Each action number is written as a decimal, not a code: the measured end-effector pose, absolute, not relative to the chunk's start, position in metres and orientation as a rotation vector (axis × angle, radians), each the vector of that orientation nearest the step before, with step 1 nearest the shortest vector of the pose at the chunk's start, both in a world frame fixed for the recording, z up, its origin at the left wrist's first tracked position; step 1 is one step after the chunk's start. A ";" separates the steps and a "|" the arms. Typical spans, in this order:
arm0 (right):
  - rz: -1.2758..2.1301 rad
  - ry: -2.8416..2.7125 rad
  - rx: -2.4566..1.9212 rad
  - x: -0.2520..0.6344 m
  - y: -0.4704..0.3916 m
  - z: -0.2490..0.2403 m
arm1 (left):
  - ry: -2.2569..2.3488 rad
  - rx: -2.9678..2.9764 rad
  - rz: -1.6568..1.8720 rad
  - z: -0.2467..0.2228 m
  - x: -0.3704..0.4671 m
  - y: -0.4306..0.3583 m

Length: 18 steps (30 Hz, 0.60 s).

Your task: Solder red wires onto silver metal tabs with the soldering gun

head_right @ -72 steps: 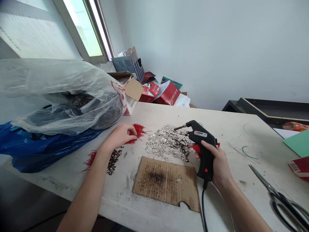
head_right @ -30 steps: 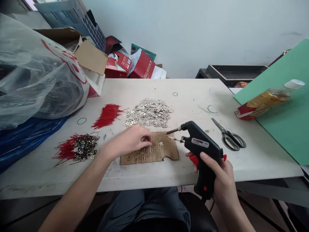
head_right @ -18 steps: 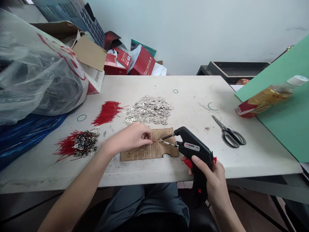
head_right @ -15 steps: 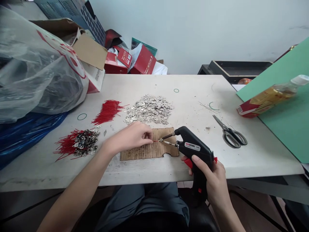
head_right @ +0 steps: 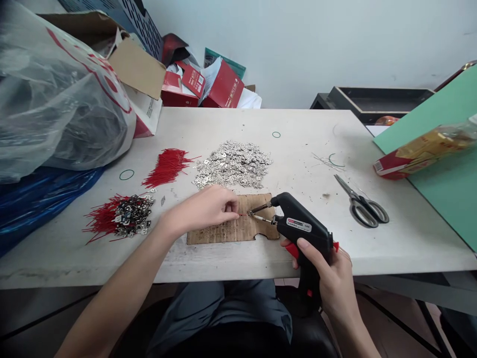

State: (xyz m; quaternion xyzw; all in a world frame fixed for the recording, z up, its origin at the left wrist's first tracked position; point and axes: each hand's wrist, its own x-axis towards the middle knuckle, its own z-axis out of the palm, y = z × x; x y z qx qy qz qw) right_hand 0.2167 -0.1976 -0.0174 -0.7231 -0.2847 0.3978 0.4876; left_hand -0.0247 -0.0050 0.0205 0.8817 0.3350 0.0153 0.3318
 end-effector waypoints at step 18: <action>0.930 -0.654 -1.728 0.210 -0.197 -0.013 | 0.842 2.342 0.096 0.014 -0.025 -0.004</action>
